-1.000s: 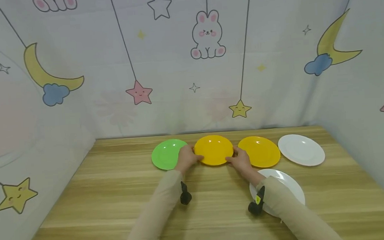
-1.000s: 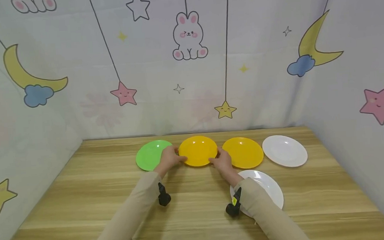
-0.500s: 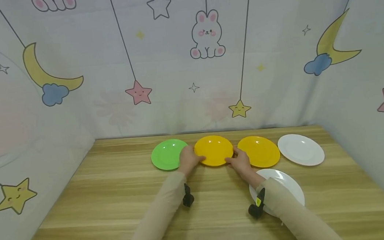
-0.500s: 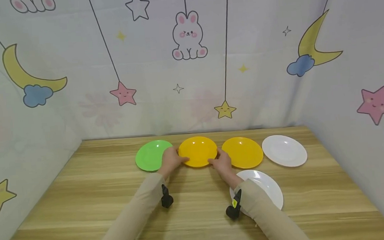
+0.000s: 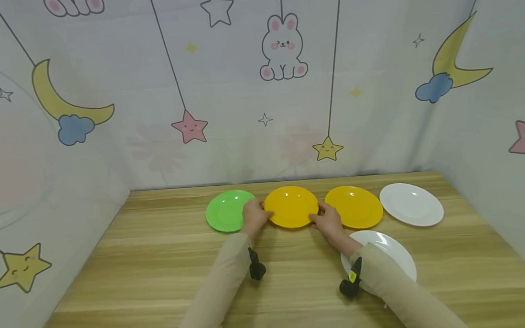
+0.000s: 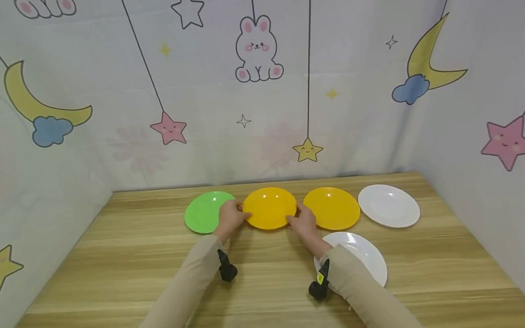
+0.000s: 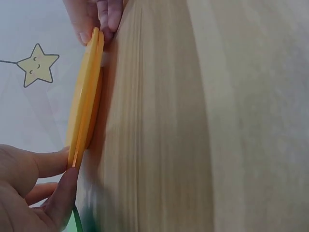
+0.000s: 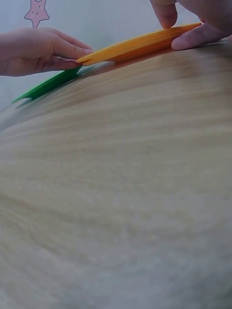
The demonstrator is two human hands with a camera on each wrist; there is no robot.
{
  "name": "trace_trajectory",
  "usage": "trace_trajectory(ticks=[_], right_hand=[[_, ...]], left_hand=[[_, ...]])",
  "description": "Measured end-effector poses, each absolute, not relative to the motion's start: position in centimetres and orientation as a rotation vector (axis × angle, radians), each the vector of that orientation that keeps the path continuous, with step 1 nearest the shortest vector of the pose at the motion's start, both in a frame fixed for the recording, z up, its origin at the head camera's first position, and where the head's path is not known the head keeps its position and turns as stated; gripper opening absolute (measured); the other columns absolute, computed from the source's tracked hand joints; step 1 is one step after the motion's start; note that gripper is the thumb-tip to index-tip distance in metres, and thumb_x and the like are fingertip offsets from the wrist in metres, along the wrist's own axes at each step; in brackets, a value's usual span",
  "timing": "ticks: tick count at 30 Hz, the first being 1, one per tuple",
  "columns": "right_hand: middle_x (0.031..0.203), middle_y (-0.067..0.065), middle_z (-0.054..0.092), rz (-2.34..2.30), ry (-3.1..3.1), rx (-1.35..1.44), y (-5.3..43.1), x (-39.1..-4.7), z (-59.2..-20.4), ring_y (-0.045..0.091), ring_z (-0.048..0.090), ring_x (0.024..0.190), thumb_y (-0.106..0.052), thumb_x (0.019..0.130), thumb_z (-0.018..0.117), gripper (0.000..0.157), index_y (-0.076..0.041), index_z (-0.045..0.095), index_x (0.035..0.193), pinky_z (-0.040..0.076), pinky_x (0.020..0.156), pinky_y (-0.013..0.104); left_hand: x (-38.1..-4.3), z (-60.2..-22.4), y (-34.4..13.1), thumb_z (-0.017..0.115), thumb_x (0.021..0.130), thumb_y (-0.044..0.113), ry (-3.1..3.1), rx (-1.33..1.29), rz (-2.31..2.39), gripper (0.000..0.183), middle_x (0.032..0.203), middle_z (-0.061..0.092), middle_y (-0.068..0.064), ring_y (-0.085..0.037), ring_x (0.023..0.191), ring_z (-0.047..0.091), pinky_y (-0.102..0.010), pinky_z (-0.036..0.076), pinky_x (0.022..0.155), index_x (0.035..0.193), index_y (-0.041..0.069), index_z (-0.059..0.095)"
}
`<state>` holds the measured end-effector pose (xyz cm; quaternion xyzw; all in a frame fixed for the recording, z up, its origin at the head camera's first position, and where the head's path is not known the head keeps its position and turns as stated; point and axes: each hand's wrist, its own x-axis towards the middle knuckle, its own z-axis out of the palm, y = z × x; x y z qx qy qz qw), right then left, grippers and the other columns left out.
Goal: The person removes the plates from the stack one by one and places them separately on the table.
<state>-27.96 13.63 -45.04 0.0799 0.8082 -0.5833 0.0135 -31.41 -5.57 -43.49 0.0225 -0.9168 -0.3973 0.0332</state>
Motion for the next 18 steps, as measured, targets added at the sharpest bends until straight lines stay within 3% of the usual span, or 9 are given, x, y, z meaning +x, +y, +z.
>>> trace_trajectory(ticks=[8,14,18], right_hand=[[0.127,0.023,0.048,-1.812,2.541,0.240,13.60,-27.94,-44.96,0.022,0.060,0.086,-0.001,0.087,0.056,0.051,0.002,0.038,0.135,0.055,0.065,0.024],[0.126,0.023,0.048,-1.809,2.537,0.242,13.56,-27.93,-45.02,0.023,0.060,0.089,-0.001,0.087,0.056,0.050,0.001,0.039,0.134,0.055,0.066,0.024],[0.127,0.023,0.047,-1.809,2.535,0.241,13.57,-27.84,-45.00,0.024,0.059,0.091,0.000,0.086,0.056,0.051,0.002,0.039,0.134,0.055,0.066,0.025]], left_hand=[[-31.24,-43.20,-5.63,0.070,0.076,0.003,-2.727,0.048,-1.371,0.032,0.096,0.065,-0.015,-0.025,0.088,0.059,-0.031,0.052,0.075,0.106,-0.005,0.063],[-31.35,-43.59,-6.03,0.067,0.077,-0.003,-2.574,0.060,-1.714,0.034,0.096,0.059,-0.017,-0.018,0.072,0.060,-0.024,0.055,0.058,0.111,-0.006,0.060],[-31.48,-43.94,-6.35,0.066,0.078,-0.005,-2.471,0.084,-1.886,0.036,0.097,0.057,-0.017,-0.013,0.065,0.055,-0.023,0.054,0.054,0.113,-0.005,0.059]])
